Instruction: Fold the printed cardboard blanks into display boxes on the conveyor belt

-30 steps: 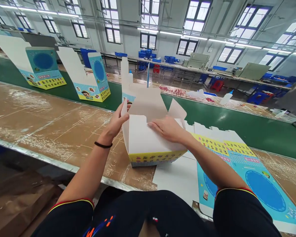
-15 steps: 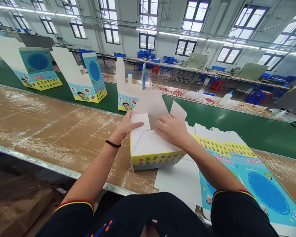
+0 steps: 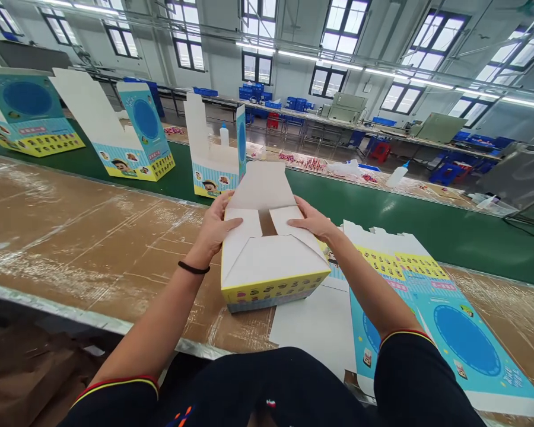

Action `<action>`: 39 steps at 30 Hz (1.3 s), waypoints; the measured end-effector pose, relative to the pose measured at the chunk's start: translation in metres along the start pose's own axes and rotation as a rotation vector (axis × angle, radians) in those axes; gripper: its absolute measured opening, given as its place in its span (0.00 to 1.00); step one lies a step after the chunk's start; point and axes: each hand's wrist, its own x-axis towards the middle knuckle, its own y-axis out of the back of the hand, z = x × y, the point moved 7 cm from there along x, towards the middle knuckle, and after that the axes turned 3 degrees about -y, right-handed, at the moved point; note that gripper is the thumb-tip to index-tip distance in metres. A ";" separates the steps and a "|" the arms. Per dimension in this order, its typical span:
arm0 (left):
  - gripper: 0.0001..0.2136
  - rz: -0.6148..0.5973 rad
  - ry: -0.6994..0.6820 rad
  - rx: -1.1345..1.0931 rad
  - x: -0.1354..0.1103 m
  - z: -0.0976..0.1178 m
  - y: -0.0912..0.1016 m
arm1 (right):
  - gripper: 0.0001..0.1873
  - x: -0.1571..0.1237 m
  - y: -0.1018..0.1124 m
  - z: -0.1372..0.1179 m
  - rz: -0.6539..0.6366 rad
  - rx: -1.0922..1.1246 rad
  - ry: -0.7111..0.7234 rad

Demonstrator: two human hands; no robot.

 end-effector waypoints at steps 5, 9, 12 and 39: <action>0.12 0.057 -0.239 0.231 -0.005 0.007 0.006 | 0.31 0.002 0.004 -0.007 0.151 -0.086 0.181; 0.10 -0.062 -0.231 0.467 -0.003 0.011 0.000 | 0.26 -0.003 0.004 -0.012 0.139 -0.231 0.156; 0.18 -0.261 -0.214 0.768 0.003 0.018 -0.013 | 0.44 -0.004 -0.006 -0.019 0.007 -0.484 0.058; 0.44 -0.751 -0.266 1.016 0.003 0.018 -0.026 | 0.53 -0.002 -0.013 -0.022 0.077 -0.432 0.064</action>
